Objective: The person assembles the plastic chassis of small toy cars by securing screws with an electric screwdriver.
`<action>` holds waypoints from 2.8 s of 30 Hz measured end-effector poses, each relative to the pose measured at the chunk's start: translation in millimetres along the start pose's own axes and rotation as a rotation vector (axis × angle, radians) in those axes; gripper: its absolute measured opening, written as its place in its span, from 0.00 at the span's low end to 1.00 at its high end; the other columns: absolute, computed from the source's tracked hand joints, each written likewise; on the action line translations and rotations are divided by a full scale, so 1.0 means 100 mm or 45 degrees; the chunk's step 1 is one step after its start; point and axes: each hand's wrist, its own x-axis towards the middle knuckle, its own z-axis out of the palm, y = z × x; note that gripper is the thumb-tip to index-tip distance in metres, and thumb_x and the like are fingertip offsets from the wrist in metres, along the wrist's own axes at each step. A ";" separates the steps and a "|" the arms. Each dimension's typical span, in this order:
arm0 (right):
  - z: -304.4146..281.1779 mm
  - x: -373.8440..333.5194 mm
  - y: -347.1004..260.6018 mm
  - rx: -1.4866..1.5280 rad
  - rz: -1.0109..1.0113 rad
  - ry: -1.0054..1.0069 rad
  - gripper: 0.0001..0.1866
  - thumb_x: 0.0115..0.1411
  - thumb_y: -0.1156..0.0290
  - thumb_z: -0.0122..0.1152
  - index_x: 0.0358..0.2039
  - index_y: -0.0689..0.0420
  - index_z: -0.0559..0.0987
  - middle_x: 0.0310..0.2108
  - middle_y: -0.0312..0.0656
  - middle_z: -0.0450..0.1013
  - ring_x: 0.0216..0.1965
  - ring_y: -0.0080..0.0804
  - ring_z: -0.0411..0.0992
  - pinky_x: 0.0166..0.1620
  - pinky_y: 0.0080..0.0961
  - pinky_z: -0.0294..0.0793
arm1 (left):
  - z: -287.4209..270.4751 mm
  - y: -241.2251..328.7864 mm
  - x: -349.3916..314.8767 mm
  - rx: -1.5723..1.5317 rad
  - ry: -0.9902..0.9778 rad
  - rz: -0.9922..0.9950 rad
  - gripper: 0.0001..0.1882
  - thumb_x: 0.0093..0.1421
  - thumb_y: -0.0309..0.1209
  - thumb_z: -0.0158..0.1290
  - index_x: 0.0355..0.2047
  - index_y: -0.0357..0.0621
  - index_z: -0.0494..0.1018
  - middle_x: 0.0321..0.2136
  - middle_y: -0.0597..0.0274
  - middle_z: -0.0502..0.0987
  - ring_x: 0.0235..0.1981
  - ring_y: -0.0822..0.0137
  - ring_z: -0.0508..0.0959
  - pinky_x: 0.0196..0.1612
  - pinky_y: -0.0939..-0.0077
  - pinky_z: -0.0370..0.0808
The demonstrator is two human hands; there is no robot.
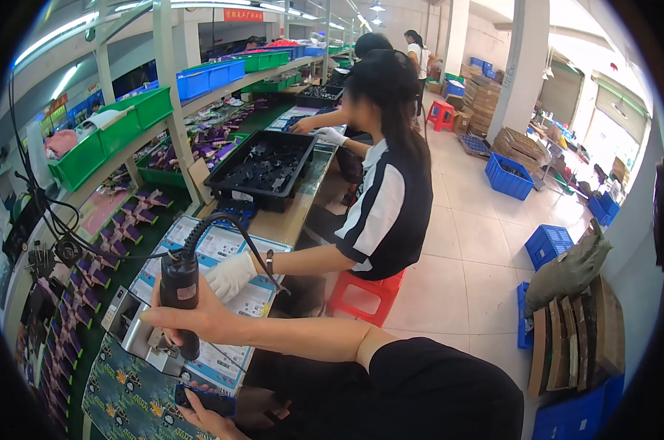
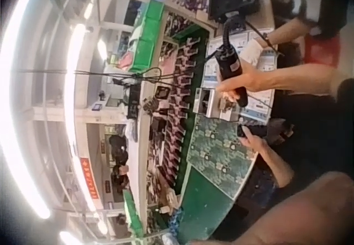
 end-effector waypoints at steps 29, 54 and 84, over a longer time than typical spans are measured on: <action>-0.19 -0.42 -0.52 -0.070 0.082 0.034 0.18 0.55 0.66 0.71 0.21 0.61 0.70 0.11 0.35 0.66 0.09 0.21 0.66 0.14 0.18 0.62 | -0.18 -0.33 0.34 0.150 0.057 0.194 0.46 0.62 0.58 0.49 0.68 0.38 0.50 0.67 0.40 0.52 0.64 0.39 0.59 0.64 0.42 0.59; -1.11 -0.29 0.46 -0.236 0.312 0.231 0.28 0.48 0.55 0.76 0.36 0.64 0.72 0.29 0.36 0.70 0.33 0.20 0.70 0.31 0.20 0.72 | -0.87 -1.48 0.94 -1.437 -0.187 0.096 0.26 0.70 0.53 0.35 0.54 0.48 0.66 0.45 0.63 0.71 0.50 0.67 0.72 0.67 0.44 0.51; -0.64 0.20 0.97 0.227 0.232 -0.291 0.14 0.65 0.62 0.54 0.34 0.58 0.64 0.21 0.35 0.57 0.20 0.20 0.56 0.30 0.20 0.56 | -1.87 1.63 -1.52 0.894 1.625 1.810 0.31 0.60 0.48 0.54 0.56 0.43 0.60 0.56 0.44 0.68 0.33 0.60 0.78 0.37 0.72 0.79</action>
